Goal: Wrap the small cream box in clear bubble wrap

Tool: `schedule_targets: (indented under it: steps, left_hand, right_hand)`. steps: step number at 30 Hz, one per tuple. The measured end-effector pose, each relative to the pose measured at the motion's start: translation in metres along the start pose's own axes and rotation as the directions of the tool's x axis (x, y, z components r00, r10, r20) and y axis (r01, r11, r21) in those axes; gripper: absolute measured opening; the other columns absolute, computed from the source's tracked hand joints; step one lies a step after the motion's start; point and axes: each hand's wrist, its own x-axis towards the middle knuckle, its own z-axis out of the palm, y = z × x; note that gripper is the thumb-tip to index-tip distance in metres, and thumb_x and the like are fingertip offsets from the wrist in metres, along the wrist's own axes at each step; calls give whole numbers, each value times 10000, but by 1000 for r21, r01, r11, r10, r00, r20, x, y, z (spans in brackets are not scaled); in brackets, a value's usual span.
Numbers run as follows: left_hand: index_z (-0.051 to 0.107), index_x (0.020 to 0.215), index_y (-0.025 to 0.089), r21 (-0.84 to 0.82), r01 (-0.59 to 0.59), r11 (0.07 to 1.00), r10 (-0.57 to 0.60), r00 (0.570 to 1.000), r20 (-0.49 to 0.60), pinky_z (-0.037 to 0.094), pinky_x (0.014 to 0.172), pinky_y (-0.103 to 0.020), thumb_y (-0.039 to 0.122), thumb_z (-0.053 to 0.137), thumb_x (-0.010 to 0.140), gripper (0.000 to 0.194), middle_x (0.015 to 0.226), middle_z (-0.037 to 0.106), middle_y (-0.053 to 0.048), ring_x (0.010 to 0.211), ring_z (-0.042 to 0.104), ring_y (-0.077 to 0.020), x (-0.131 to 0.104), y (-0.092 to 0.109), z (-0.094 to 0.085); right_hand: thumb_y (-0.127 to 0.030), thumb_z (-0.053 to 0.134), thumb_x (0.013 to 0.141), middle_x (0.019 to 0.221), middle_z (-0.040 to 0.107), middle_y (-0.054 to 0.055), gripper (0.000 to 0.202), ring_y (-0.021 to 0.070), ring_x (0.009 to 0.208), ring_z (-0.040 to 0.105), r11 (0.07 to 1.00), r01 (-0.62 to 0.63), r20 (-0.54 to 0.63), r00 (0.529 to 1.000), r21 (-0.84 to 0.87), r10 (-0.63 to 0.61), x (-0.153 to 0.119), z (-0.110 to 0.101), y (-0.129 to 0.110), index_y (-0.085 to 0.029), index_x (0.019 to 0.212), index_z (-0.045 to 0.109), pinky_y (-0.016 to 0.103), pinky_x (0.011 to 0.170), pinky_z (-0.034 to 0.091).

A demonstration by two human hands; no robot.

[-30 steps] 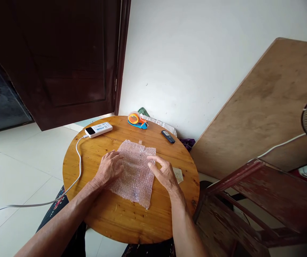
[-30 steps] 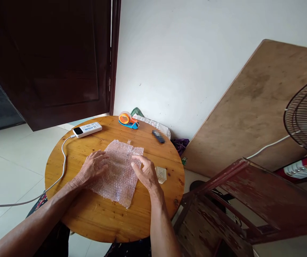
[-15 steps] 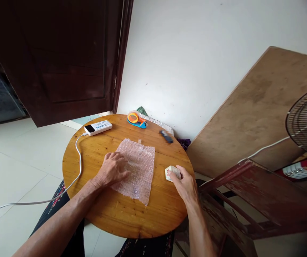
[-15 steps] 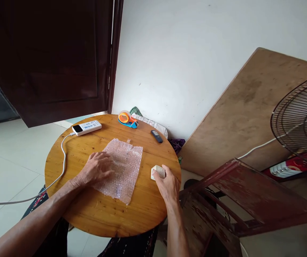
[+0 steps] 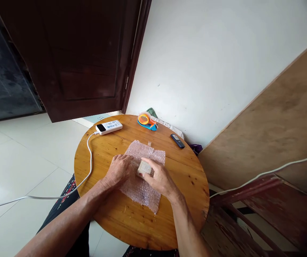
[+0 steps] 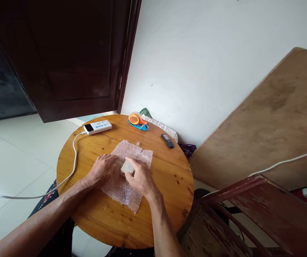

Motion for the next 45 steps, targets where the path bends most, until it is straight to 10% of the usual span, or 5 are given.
schedule_targets:
  steps: [26,32,38,45]
  left_hand:
    - [719,1039,240,11,33,999,-33,998,-49,434,982,-394,117,500,838,322,1091,740,-46,1065,630,-236,-1,1,-2]
    - [700,1098,196,-102,72,992,-77,996,-42,502,904,-340,107,494,821,356,1103,730,-65,978,666,-210,-2,6,-28]
    - [666,1150,231,35,-300,953,296,951,85,415,1041,-475,341,689,760,407,1199,679,-79,1166,578,-296,-38,21,-56]
    - [639,1159,246,153,-280,948,276,960,45,387,1053,-508,188,688,725,440,1316,593,-102,1219,518,-308,-61,4,-27]
  right_hand:
    - [-140,607,773,1324,641,72,578,245,1210,605,986,-69,23,998,153,67,-13,20,29,-248,1337,549,431,1058,464]
    - [-136,619,791,1307,644,85,573,243,1200,608,983,-98,0,995,158,99,-12,17,25,-232,1349,532,399,1030,482]
    - [-261,678,828,1208,687,83,459,253,1120,642,976,-68,-31,997,206,76,-10,20,29,-227,1273,569,386,968,499]
    - [-131,669,757,1129,705,48,487,224,1053,656,986,-73,-40,996,153,80,-10,24,30,-239,1224,584,347,927,505]
